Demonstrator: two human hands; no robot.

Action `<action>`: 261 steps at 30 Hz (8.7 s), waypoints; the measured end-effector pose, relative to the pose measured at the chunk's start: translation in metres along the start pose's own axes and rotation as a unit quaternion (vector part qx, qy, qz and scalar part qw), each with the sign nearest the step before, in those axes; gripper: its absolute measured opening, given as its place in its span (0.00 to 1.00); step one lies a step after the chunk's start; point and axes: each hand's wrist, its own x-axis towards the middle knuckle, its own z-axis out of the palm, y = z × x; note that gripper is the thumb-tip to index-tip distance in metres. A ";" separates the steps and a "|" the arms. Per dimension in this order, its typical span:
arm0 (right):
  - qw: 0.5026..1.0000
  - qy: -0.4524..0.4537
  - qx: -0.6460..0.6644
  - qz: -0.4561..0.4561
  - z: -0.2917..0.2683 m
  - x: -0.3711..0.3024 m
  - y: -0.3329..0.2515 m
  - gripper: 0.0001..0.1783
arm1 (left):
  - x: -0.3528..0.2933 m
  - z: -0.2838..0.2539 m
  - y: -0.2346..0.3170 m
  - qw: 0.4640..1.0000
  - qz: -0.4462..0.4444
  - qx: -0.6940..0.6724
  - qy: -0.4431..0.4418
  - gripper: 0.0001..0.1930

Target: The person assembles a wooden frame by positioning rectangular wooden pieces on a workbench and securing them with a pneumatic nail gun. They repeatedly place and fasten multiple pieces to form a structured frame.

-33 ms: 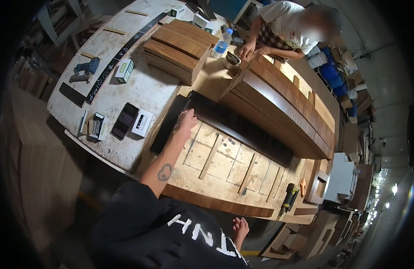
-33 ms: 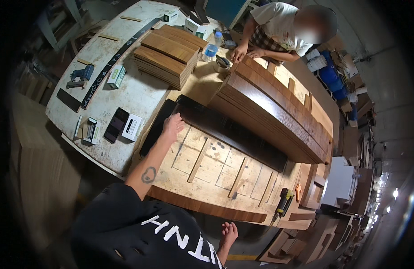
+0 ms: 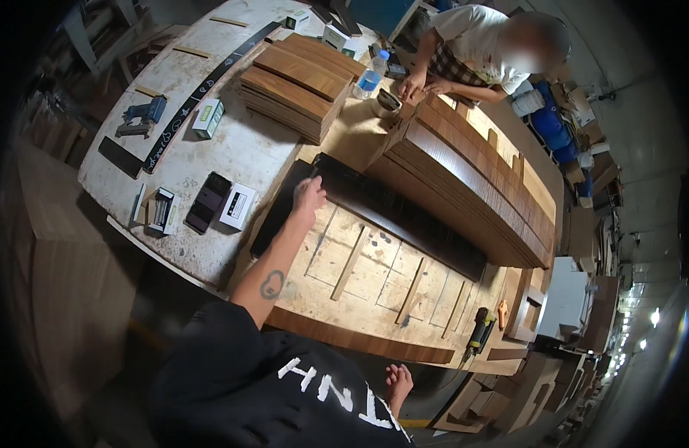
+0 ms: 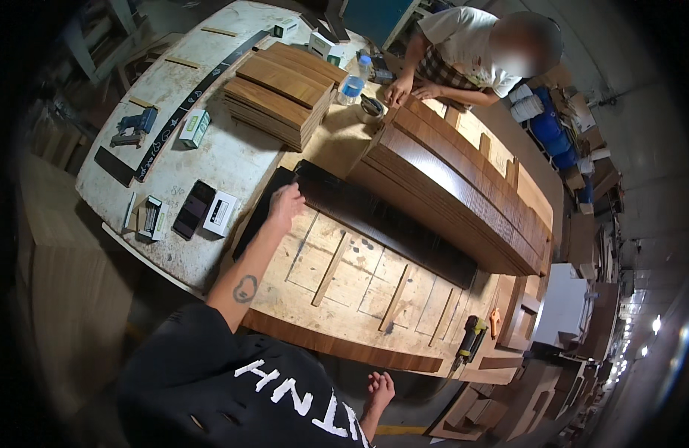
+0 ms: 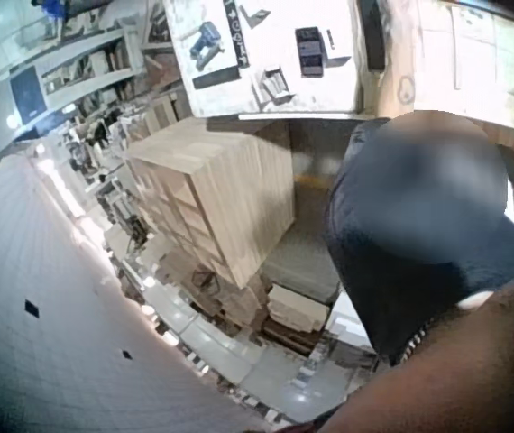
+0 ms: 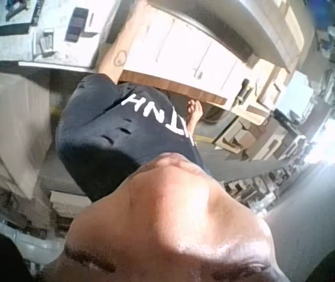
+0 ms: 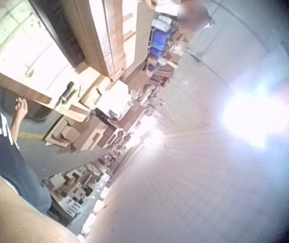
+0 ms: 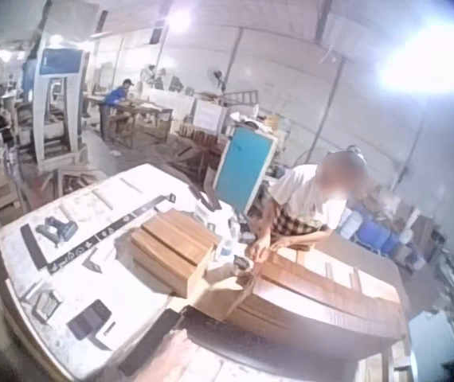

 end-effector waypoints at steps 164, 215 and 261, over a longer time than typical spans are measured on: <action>0.861 0.091 -0.445 -0.231 0.202 0.096 -0.140 0.54 | -0.152 -0.084 -0.073 0.616 0.278 0.737 0.025 0.39; 0.785 0.209 -0.501 -0.299 0.167 0.182 -0.120 0.45 | -0.175 -0.031 0.018 0.624 0.185 0.759 -0.021 0.40; 0.797 0.177 -0.504 -0.282 0.170 0.175 -0.126 0.46 | -0.239 -0.084 0.012 0.642 0.287 0.710 -0.032 0.34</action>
